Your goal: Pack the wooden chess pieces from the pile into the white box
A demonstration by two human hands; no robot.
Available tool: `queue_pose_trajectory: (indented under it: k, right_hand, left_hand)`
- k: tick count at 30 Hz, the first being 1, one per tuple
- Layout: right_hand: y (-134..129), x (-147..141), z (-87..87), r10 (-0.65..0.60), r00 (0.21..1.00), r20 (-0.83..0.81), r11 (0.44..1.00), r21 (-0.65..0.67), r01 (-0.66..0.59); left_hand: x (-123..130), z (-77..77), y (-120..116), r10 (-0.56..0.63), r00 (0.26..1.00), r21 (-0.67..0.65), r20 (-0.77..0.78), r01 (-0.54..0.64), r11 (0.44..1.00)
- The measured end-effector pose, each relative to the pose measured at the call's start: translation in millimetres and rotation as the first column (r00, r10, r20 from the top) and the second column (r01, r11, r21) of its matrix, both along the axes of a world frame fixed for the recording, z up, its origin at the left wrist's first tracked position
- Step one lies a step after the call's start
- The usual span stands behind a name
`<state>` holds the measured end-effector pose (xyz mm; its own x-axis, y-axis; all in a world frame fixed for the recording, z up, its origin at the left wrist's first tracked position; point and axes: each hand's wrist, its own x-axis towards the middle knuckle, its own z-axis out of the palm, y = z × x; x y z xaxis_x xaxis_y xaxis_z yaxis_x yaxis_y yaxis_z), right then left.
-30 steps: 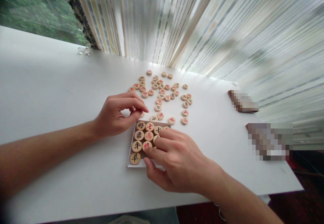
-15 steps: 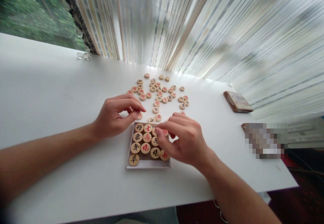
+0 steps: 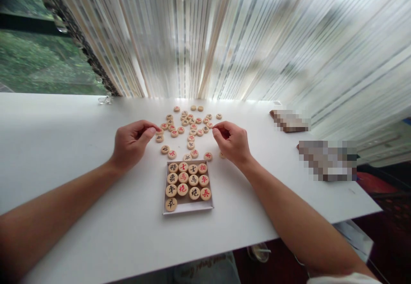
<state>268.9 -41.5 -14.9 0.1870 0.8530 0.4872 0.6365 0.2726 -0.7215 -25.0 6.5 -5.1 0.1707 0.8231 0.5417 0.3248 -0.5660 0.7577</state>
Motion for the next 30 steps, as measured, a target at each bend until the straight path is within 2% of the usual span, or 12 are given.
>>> queue_pose_trajectory:
  k: [10, 22, 26, 30]
  right_hand:
    - [20.0, 18.8, -7.3, -0.053, 0.997, -0.061, 0.999, -0.005, 0.053]
    - [23.0, 21.4, -15.3, -0.006, 0.998, -0.060, 0.996, -0.085, 0.001]
    - [17.6, 15.6, -10.3, 0.023, 1.000, -0.005, 0.996, -0.088, -0.024]
    - [8.7, -6.3, 0.1, 0.087, 0.991, 0.103, 0.991, -0.114, -0.075]
  left_hand:
    - [-7.8, -7.5, 10.9, 0.087, 0.978, -0.049, -0.188, -0.098, 0.994]
    - [-2.7, -5.4, 9.8, 0.035, 0.971, -0.068, -0.238, -0.053, 0.996]
    - [-1.8, -4.8, 9.6, 0.022, 0.970, -0.069, -0.240, -0.040, 0.997]
    - [-1.0, -5.5, 9.9, 0.010, 0.968, -0.056, -0.251, -0.024, 0.998]
